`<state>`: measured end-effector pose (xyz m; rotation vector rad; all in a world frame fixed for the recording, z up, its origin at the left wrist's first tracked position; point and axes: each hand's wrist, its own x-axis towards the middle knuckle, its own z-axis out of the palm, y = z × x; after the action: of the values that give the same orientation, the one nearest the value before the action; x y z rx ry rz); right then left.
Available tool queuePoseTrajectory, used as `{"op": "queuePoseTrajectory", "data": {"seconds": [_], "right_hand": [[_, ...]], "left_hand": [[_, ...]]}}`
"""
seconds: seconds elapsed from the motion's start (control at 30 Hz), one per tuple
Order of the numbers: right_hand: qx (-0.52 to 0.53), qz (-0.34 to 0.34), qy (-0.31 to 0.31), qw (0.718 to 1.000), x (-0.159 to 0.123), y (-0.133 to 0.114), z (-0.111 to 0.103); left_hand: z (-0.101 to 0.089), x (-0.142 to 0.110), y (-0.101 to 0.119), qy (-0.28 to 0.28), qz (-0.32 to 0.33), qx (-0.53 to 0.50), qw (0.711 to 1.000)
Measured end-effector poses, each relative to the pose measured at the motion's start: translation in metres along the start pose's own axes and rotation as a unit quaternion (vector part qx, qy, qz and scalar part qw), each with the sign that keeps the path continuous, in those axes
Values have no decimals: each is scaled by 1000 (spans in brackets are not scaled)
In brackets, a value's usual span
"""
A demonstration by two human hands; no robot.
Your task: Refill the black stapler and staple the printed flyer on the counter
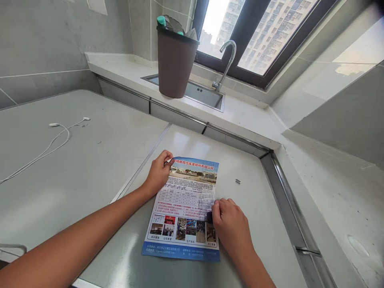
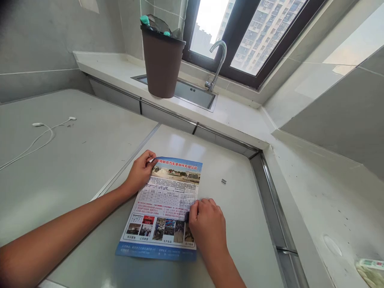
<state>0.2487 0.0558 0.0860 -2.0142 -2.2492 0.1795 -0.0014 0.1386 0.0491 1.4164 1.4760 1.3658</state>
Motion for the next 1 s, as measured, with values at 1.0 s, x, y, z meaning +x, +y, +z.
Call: {"op": "queuePoseTrajectory", "data": {"seconds": [1.0], "right_hand": [[-68, 12, -23, 997, -2, -8, 1]], "left_hand": [[1, -3, 0, 6, -16, 8, 1000]]}}
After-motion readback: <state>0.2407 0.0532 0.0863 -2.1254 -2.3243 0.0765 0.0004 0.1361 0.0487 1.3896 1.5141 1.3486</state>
